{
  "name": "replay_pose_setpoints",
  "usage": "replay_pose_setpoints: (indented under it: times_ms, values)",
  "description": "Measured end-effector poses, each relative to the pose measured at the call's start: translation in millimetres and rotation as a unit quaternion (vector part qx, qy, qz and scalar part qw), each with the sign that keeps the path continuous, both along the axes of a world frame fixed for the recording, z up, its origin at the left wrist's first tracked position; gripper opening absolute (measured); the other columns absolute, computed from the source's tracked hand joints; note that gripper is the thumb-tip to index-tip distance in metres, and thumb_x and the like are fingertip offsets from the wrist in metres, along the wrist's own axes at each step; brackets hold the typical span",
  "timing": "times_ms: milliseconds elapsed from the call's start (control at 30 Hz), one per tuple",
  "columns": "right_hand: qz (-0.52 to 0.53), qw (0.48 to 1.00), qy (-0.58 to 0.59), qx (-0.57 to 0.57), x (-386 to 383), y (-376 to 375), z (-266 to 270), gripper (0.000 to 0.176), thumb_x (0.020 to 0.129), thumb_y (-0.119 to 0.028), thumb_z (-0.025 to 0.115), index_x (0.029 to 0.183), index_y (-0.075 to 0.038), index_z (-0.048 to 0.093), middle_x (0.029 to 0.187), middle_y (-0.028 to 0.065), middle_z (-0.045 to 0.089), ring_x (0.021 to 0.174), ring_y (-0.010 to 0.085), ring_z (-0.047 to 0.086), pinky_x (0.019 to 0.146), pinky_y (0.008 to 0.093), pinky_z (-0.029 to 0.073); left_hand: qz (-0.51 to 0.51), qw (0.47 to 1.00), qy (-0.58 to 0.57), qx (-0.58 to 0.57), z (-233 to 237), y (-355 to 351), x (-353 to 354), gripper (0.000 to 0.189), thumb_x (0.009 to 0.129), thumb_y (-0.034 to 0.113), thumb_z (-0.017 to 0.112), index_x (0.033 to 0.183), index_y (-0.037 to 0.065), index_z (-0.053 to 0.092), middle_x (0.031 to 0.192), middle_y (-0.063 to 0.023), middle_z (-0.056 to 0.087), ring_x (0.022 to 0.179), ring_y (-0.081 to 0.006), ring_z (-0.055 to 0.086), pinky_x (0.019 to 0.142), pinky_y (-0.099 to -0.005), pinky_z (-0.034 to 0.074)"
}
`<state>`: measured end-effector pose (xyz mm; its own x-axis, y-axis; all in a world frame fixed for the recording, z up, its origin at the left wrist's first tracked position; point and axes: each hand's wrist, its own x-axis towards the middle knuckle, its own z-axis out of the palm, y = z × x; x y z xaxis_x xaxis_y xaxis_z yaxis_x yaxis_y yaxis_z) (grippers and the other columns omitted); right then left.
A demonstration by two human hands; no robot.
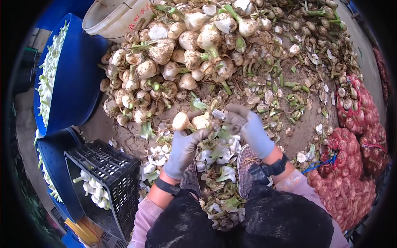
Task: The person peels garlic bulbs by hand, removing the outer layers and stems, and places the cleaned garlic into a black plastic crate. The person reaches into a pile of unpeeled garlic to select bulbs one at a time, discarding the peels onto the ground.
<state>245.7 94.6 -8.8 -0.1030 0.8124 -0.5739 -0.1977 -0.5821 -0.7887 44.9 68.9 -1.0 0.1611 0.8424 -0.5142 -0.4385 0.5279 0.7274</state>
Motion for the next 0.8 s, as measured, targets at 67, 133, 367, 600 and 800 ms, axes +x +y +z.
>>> replay_pose_setpoints:
  times_ms: [67, 133, 367, 600, 800]
  values:
    - [0.191, 0.968, 0.155, -0.057, -1, 9, -1, 0.030, 0.098, -0.013, 0.056, 0.123, 0.004, 0.056, 0.095, 0.0040, 0.064, 0.088, 0.0114, 0.063, 0.076, 0.0235, 0.051, -0.033, 0.999, 0.020, 0.020, 6, -4, 0, 0.068, 0.079, 0.011, 0.079, 0.136, 0.000, 0.044, 0.116, -0.0100, 0.062, 0.106, -0.0172, 0.060, 0.093, -0.0303, 0.049]
    - [0.223, 0.971, -0.034, 0.081, -15, 4, 7, 0.029, 0.100, -0.021, 0.053, 0.113, 0.004, 0.061, 0.079, 0.0011, 0.062, 0.072, 0.0072, 0.060, 0.061, 0.0194, 0.047, -0.096, 0.984, 0.112, 0.098, 0, -6, -2, 0.073, 0.076, 0.013, 0.081, 0.138, 0.000, 0.045, 0.127, -0.0097, 0.058, 0.116, -0.0184, 0.054, 0.101, -0.0316, 0.042]
    - [0.240, 0.968, -0.038, -0.054, -28, 8, 21, 0.028, 0.099, -0.026, 0.056, 0.098, 0.001, 0.063, 0.068, 0.0014, 0.060, 0.050, 0.0082, 0.054, 0.047, 0.0220, 0.045, -0.114, 0.943, 0.282, 0.132, 4, -13, -15, 0.063, 0.072, 0.010, 0.082, 0.128, -0.002, 0.056, 0.122, -0.0108, 0.061, 0.111, -0.0195, 0.059, 0.098, -0.0318, 0.044]
    - [0.202, 0.974, -0.058, -0.090, -39, 1, 21, 0.026, 0.098, -0.024, 0.057, 0.093, 0.001, 0.063, 0.068, 0.0039, 0.061, 0.052, 0.0109, 0.056, 0.048, 0.0247, 0.046, 0.005, 0.997, 0.078, -0.030, -9, -26, -20, 0.063, 0.085, 0.009, 0.075, 0.137, -0.006, 0.042, 0.116, -0.0105, 0.062, 0.102, -0.0204, 0.064, 0.090, -0.0310, 0.053]
    - [0.205, 0.972, -0.101, 0.057, -55, -15, 14, 0.026, 0.097, -0.018, 0.055, 0.086, 0.004, 0.061, 0.062, 0.0056, 0.061, 0.048, 0.0140, 0.058, 0.042, 0.0276, 0.046, 0.125, 0.937, -0.272, -0.182, -37, -29, -28, 0.049, 0.103, 0.040, 0.043, 0.135, 0.002, 0.047, 0.117, -0.0115, 0.063, 0.099, -0.0199, 0.066, 0.084, -0.0322, 0.057]
